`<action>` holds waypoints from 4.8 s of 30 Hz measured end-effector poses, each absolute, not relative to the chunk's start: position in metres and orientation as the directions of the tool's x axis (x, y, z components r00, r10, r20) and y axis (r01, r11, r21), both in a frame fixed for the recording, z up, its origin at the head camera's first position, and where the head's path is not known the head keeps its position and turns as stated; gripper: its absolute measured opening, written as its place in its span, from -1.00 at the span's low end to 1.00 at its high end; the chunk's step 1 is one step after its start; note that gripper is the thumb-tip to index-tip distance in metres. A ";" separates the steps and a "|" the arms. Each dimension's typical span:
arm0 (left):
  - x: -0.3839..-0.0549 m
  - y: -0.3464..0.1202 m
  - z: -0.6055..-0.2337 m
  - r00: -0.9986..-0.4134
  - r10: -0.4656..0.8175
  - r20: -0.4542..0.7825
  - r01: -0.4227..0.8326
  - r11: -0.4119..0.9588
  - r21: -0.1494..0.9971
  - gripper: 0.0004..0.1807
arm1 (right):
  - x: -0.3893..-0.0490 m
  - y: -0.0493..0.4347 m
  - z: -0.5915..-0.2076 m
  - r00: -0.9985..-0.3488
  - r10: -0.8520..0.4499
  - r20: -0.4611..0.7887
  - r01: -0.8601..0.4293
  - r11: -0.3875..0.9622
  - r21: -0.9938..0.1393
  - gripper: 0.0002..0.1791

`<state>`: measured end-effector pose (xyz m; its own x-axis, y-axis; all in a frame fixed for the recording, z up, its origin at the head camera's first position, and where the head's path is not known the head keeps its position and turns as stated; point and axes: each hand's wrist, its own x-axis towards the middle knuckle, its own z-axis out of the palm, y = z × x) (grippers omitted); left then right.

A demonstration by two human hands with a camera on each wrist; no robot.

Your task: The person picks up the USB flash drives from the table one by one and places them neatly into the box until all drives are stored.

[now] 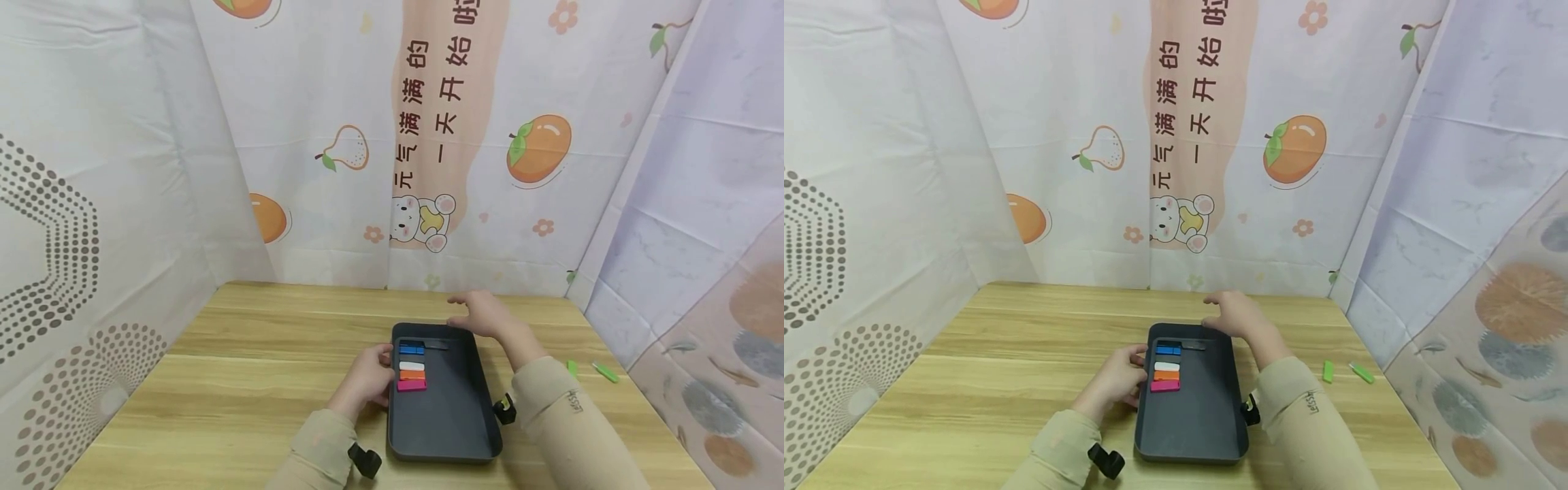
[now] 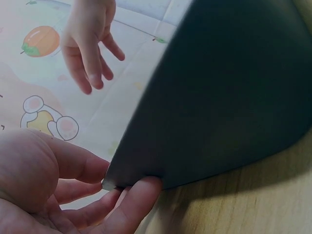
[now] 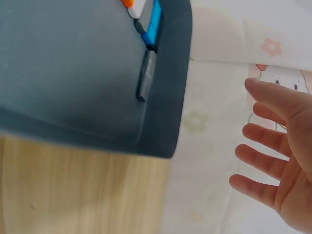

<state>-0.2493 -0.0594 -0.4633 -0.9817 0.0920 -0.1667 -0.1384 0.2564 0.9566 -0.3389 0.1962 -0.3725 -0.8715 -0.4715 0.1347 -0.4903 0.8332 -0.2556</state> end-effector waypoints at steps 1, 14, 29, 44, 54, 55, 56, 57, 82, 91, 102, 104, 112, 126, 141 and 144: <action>-0.250 -0.059 -0.463 -0.982 0.092 -0.165 -0.137 0.256 0.957 -0.33 | -0.339 0.198 -0.371 -0.873 -0.467 0.142 -0.488 0.833 -0.261 -0.43; -0.250 -0.059 -0.463 -0.982 0.090 -0.168 -0.140 0.255 0.957 -0.35 | -0.332 0.230 -0.359 -0.887 -0.413 0.205 -0.459 0.833 -0.310 -0.24; -0.249 -0.060 -0.464 -0.983 0.090 -0.163 -0.135 0.257 0.957 -0.35 | -0.324 0.264 -0.362 -0.922 -0.361 0.141 -0.387 0.862 -0.327 -0.07; -0.248 -0.060 -0.463 -0.983 0.087 -0.161 -0.134 0.263 0.955 -0.37 | -0.321 0.294 -0.378 -0.935 -0.335 0.113 -0.354 0.879 -0.319 -0.02; -0.248 -0.059 -0.464 -0.982 0.082 -0.172 -0.145 0.259 0.955 -0.35 | -0.318 0.313 -0.387 -0.945 -0.320 0.072 -0.326 0.890 -0.319 0.01; -0.249 -0.059 -0.464 -0.982 0.082 -0.172 -0.145 0.260 0.955 -0.35 | -0.317 0.315 -0.388 -0.946 -0.318 0.067 -0.323 0.894 -0.311 0.00; -0.249 -0.059 -0.464 -0.982 0.081 -0.171 -0.145 0.261 0.954 -0.35 | -0.317 0.316 -0.389 -0.946 -0.318 0.063 -0.321 0.897 -0.305 -0.01; -0.249 -0.059 -0.464 -0.982 0.081 -0.172 -0.145 0.261 0.954 -0.35 | -0.316 0.318 -0.390 -0.946 -0.318 0.059 -0.321 0.899 -0.300 -0.03; -0.247 -0.059 -0.463 -0.982 0.075 -0.172 -0.148 0.258 0.955 -0.36 | -0.308 0.339 -0.426 -0.958 -0.268 -0.100 -0.227 0.925 -0.305 -0.12; -0.246 -0.057 -0.462 -0.982 0.066 -0.174 -0.152 0.259 0.954 -0.36 | -0.305 0.343 -0.434 -0.957 -0.266 -0.112 -0.219 0.922 -0.319 -0.23; -0.245 -0.056 -0.463 -0.983 0.053 -0.174 -0.155 0.261 0.953 -0.38 | -0.306 0.346 -0.434 -0.955 -0.263 -0.137 -0.207 0.921 -0.329 -0.44; -0.245 -0.056 -0.463 -0.984 0.053 -0.172 -0.153 0.260 0.953 -0.40 | -0.306 0.347 -0.435 -0.954 -0.271 -0.132 -0.216 0.920 -0.327 -0.46; -0.243 -0.056 -0.462 -0.988 0.049 -0.144 -0.123 0.300 0.946 -0.44 | -0.305 0.347 -0.436 -0.950 -0.286 -0.125 -0.230 0.912 -0.339 -0.57; -0.245 -0.059 -0.466 -0.991 0.070 -0.115 -0.088 0.312 0.946 -0.41 | -0.307 0.345 -0.444 -0.960 -0.262 -0.098 -0.226 0.932 -0.285 -0.79; -0.245 -0.061 -0.467 -0.989 0.082 -0.123 -0.093 0.300 0.949 -0.42 | -0.304 0.342 -0.442 -0.963 -0.253 -0.092 -0.219 0.934 -0.282 -0.79; -0.245 -0.061 -0.466 -0.988 0.084 -0.131 -0.100 0.297 0.950 -0.42 | -0.304 0.342 -0.442 -0.965 -0.245 -0.099 -0.208 0.935 -0.287 -0.79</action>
